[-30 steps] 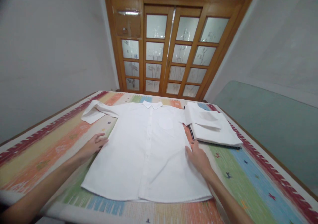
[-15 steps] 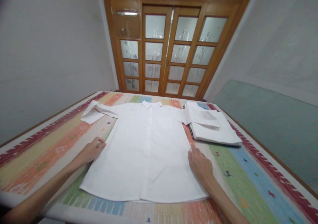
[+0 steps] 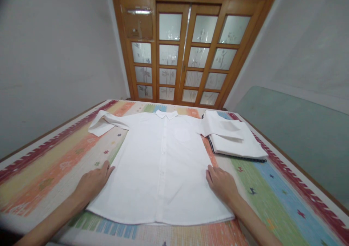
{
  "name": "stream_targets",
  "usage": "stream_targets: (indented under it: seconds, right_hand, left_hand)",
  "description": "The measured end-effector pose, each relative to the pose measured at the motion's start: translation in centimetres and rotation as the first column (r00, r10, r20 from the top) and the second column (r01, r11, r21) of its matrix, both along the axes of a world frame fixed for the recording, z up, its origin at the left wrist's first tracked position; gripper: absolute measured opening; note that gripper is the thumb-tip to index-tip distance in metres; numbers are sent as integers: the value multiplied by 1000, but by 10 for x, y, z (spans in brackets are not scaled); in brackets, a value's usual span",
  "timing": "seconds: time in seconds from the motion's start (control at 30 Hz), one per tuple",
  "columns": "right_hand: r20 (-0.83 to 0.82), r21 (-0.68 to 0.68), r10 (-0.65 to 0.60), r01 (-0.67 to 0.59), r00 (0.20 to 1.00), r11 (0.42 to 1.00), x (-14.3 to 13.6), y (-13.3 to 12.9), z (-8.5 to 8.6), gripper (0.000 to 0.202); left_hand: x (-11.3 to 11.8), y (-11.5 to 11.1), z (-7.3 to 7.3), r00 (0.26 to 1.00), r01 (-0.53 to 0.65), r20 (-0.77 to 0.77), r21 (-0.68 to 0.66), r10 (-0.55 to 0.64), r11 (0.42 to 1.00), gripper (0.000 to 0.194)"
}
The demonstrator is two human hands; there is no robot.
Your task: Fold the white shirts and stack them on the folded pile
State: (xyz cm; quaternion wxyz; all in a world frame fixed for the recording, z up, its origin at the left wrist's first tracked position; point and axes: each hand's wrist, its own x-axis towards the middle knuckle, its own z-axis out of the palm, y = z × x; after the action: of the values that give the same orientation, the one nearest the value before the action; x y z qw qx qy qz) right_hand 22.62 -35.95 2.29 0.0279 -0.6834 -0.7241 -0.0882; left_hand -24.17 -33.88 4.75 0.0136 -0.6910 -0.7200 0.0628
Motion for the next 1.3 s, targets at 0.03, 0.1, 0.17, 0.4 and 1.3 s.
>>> stream_targets:
  seconds: [0.03,0.1,0.17,0.4,1.3]
  right_hand:
    - [-4,-43,6,-7,1000,999,-3,3,7,24]
    - [-33,-137,28,-32,999,990,-13,13,23,22]
    - [-105,-194,77,-96,992,976,-29,29,40,22]
    - [-319,-104,170,-213,932,971,-116,118,60,25]
    - [-758,-233,-73,-165,648,959,-149,205,15,20]
  left_hand:
    - [1,3,4,1000,11,-14,-7,-11,1000,38]
    - [6,12,15,999,43,-9,-16,-43,999,32]
    - [15,26,25,995,100,20,-12,-100,995,27]
    - [66,103,21,901,349,256,49,-350,936,22]
    - [162,189,-14,660,420,550,295,-512,858,24]
